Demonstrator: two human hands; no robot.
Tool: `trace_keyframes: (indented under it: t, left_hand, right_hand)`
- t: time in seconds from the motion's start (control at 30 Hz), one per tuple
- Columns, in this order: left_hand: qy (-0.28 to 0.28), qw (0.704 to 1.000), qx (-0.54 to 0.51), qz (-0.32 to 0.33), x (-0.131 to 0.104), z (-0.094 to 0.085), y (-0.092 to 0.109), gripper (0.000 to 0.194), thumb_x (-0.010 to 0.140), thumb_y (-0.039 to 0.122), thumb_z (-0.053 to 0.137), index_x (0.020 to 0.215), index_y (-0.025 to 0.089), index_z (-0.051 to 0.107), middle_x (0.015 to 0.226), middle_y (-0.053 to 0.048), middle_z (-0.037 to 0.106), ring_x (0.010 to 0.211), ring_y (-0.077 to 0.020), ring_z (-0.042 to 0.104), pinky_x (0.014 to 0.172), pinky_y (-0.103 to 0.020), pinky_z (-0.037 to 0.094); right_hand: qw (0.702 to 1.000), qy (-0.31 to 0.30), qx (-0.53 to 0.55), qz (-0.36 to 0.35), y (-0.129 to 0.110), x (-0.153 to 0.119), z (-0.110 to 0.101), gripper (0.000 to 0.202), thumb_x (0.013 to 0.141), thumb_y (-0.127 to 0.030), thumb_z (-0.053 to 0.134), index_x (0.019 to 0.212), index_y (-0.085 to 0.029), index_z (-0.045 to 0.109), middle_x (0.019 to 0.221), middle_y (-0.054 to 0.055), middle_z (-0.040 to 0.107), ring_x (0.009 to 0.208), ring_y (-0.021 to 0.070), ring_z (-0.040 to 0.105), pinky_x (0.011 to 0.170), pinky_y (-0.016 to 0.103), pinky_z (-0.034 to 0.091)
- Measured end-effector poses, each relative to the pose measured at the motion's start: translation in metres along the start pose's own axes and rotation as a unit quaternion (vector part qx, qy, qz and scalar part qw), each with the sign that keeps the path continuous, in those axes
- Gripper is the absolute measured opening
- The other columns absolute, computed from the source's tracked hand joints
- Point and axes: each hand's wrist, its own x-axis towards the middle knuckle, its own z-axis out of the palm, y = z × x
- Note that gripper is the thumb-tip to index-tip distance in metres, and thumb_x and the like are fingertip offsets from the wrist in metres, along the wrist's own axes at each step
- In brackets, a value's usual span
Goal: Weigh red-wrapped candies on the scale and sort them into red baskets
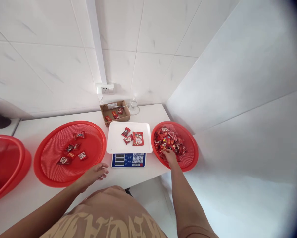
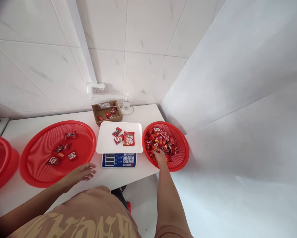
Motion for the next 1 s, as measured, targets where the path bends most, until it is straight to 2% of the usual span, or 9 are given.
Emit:
trace_keyframes:
  t: [0.13,0.27,0.4,0.53,0.7,0.77,0.83,0.93,1.0]
  left_hand:
    - [0.000,1.000,0.009,-0.006,0.001,0.002,0.002,0.049,0.068,0.051,0.059,0.105,0.019,0.054,0.099,-0.008,0.064,0.087,-0.0198,0.061,0.077,-0.033,0.047]
    - [-0.008,1.000,0.016,-0.012,-0.001,0.007,0.008,0.051,0.064,0.053,0.061,0.102,0.019,0.055,0.098,-0.008,0.065,0.087,-0.0202,0.062,0.077,-0.033,0.047]
    - [-0.008,1.000,0.005,-0.010,-0.001,0.009,0.007,0.053,0.061,0.054,0.063,0.100,0.019,0.056,0.097,-0.009,0.065,0.086,-0.0203,0.061,0.077,-0.033,0.047]
    - [-0.007,1.000,-0.003,-0.001,-0.002,0.006,0.001,0.051,0.063,0.054,0.063,0.101,0.019,0.057,0.097,-0.008,0.065,0.085,-0.0199,0.061,0.077,-0.033,0.047]
    - [0.000,1.000,-0.012,0.006,-0.005,0.001,-0.006,0.049,0.067,0.052,0.061,0.102,0.018,0.055,0.098,-0.009,0.064,0.085,-0.0193,0.061,0.077,-0.033,0.047]
    - [0.004,1.000,-0.012,0.003,-0.006,0.000,-0.009,0.049,0.069,0.053,0.059,0.104,0.018,0.054,0.100,-0.009,0.063,0.086,-0.0190,0.061,0.077,-0.032,0.047]
    - [0.007,1.000,-0.012,-0.001,-0.007,-0.002,-0.011,0.051,0.069,0.054,0.059,0.105,0.018,0.053,0.101,-0.009,0.063,0.086,-0.0188,0.061,0.078,-0.031,0.047]
    - [0.009,1.000,-0.011,-0.006,-0.008,-0.003,-0.013,0.053,0.067,0.055,0.059,0.104,0.018,0.053,0.101,-0.009,0.063,0.086,-0.0184,0.061,0.077,-0.031,0.047]
    - [0.008,1.000,-0.013,-0.005,-0.010,-0.003,-0.012,0.054,0.066,0.056,0.060,0.104,0.018,0.053,0.100,-0.009,0.063,0.085,-0.0182,0.061,0.077,-0.031,0.047]
  right_hand:
    - [0.992,-0.021,0.124,-0.020,-0.010,-0.015,-0.007,0.043,0.075,-0.045,0.046,0.108,-0.019,0.052,0.098,0.007,0.067,0.088,0.0193,0.066,0.071,0.030,0.055]
    - [0.947,-0.106,0.295,-0.063,-0.027,-0.030,-0.013,0.045,0.072,-0.042,0.047,0.112,-0.021,0.051,0.100,0.006,0.066,0.099,0.0207,0.063,0.081,0.035,0.054]
    - [0.914,-0.165,0.362,-0.072,-0.050,-0.043,-0.002,0.046,0.069,-0.034,0.051,0.115,-0.026,0.048,0.108,0.003,0.064,0.099,0.0192,0.063,0.082,0.036,0.052]
    - [0.918,-0.214,0.327,-0.070,-0.076,-0.058,0.027,0.054,0.068,-0.032,0.059,0.120,-0.028,0.046,0.114,0.003,0.061,0.097,0.0188,0.062,0.080,0.034,0.051]
    - [0.935,-0.270,0.176,-0.152,-0.102,-0.078,0.051,0.060,0.076,-0.042,0.060,0.132,-0.028,0.042,0.128,0.005,0.054,0.108,0.0176,0.056,0.087,0.033,0.047]
    - [0.947,-0.240,0.117,-0.180,-0.105,-0.082,0.051,0.059,0.078,-0.043,0.057,0.133,-0.027,0.042,0.126,0.006,0.056,0.105,0.0180,0.058,0.090,0.034,0.045]
    - [0.962,-0.175,0.070,-0.196,-0.103,-0.081,0.047,0.055,0.079,-0.041,0.054,0.131,-0.025,0.045,0.128,0.006,0.055,0.104,0.0186,0.059,0.092,0.035,0.044]
    - [0.978,-0.064,-0.018,-0.199,-0.085,-0.075,0.038,0.048,0.081,-0.034,0.048,0.127,-0.020,0.049,0.131,0.009,0.053,0.112,0.0206,0.054,0.097,0.034,0.040]
    - [0.975,-0.010,-0.096,-0.202,-0.066,-0.072,0.032,0.048,0.082,-0.030,0.044,0.127,-0.016,0.048,0.132,0.011,0.051,0.120,0.0214,0.047,0.102,0.034,0.035]
